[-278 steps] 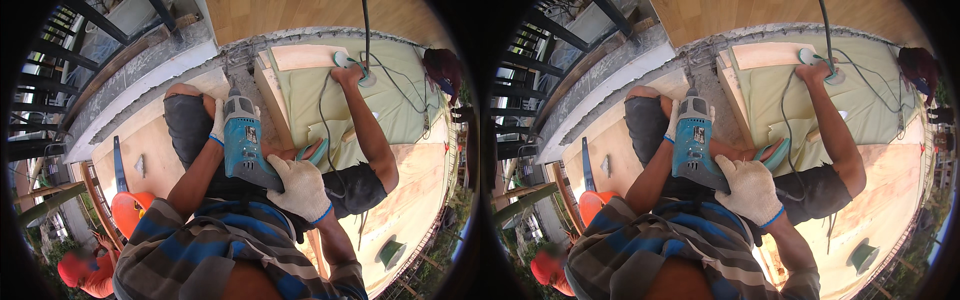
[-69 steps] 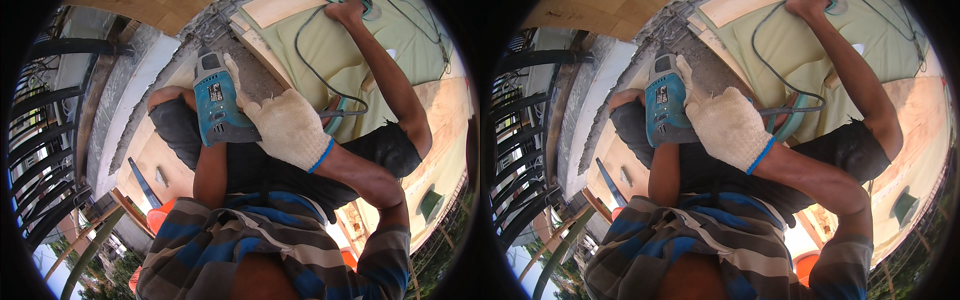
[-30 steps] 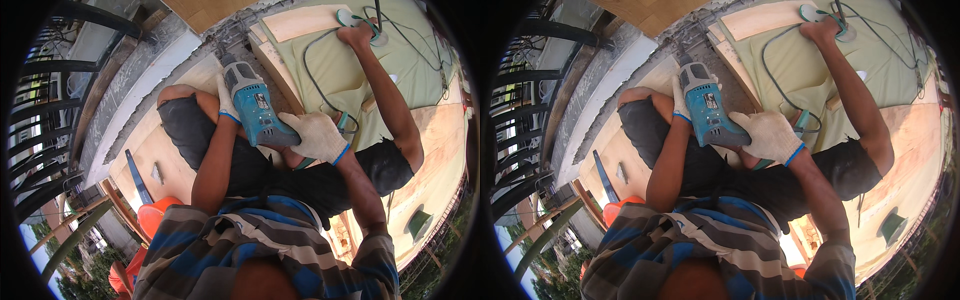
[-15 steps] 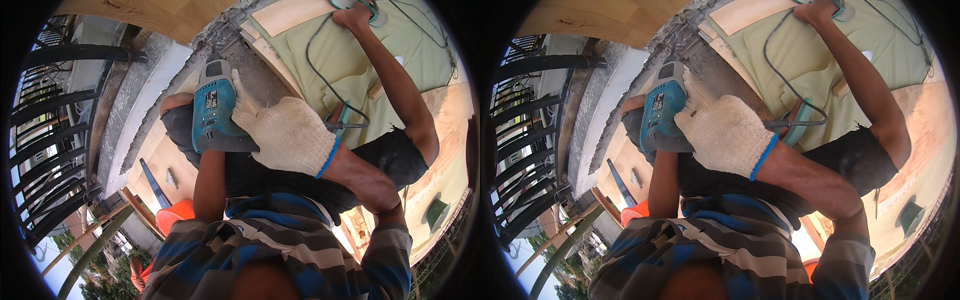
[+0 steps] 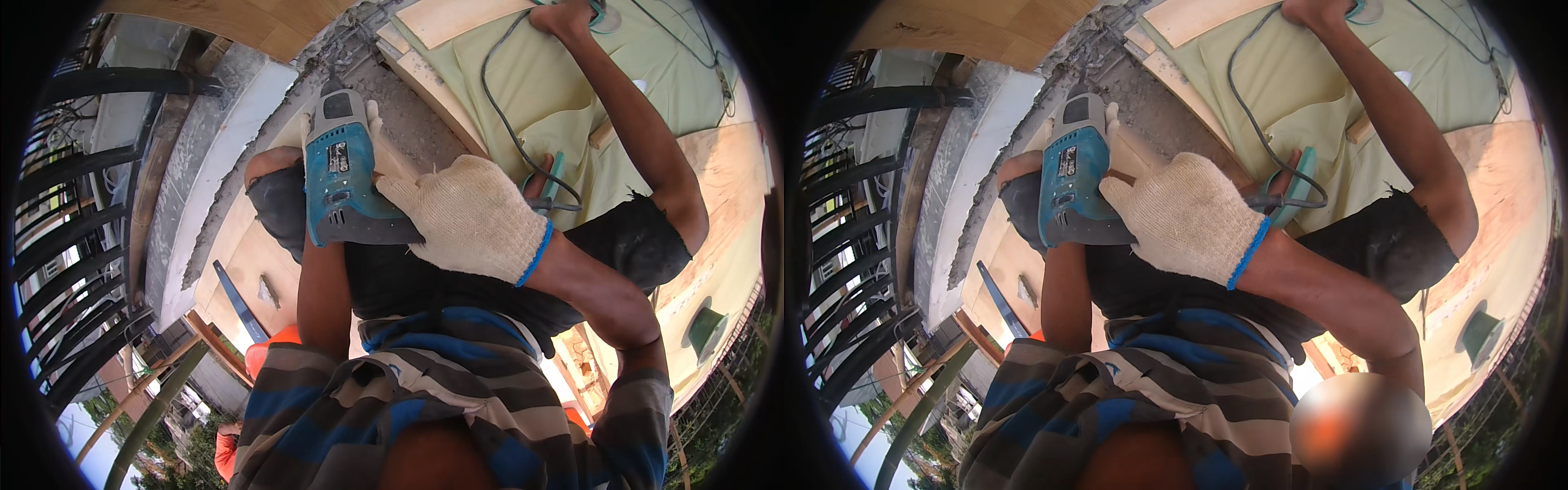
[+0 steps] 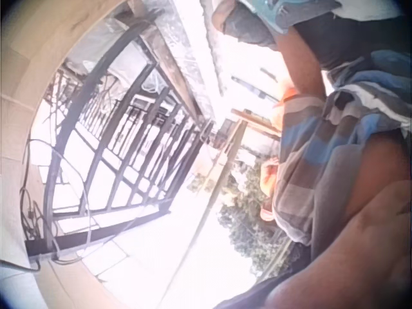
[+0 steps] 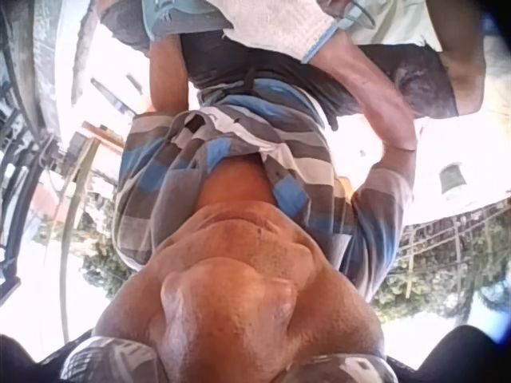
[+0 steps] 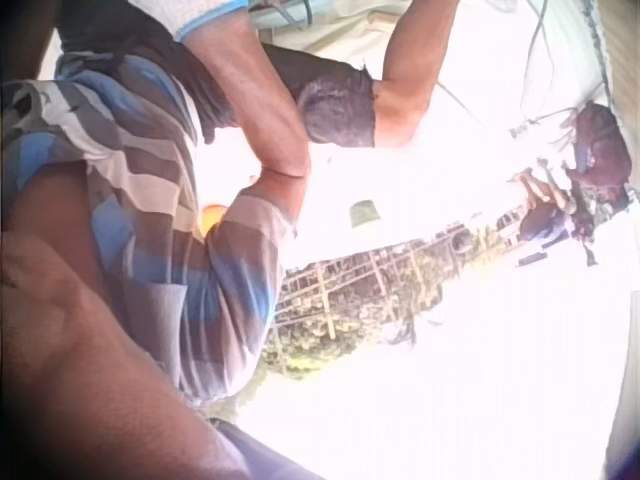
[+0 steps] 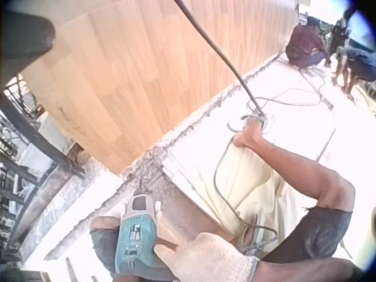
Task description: The person sits on the floor and uses a handheld electric grinder to smooth a concrete edge along a tiled floor. The tool is guided along the joint between the concrete and tile, producing dust as the surface is ground down.
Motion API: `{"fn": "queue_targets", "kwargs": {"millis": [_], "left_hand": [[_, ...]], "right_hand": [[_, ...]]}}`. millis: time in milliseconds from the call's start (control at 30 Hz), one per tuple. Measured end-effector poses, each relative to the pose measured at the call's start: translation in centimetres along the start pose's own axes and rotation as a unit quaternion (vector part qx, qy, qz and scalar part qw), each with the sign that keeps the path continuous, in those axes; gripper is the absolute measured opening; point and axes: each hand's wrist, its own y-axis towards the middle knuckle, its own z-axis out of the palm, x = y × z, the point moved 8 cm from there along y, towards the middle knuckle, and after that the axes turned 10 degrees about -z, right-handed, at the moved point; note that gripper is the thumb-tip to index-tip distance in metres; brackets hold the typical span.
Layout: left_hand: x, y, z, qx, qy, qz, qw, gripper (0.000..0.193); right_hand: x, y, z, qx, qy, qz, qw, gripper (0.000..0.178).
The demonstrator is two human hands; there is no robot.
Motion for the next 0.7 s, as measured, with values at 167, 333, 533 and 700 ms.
{"fn": "queue_targets", "kwargs": {"millis": [167,333,533,700], "left_hand": [[1.3,2.6,-2.7,-0.126,0.185,-0.055,0.973,0.105],[0.8,1.5,-2.7,-0.075,0.161,-0.065,0.982,0.105],[0.6,1.4,-1.7,-0.104,0.211,-0.071,0.969,0.099],[-0.4,-4.2,1.8,-0.187,0.221,-0.032,0.957,0.089]], "right_hand": [[-4.0,-3.6,1.4,0.011,-0.026,0.044,0.999,0.07],[-3.3,-3.4,3.2,0.026,-0.006,0.041,0.999,0.071],[-2.4,-2.7,2.7,-0.001,0.008,0.061,0.998,0.072],[5.2,-2.3,0.7,-0.053,0.034,0.036,0.997,0.068]]}}
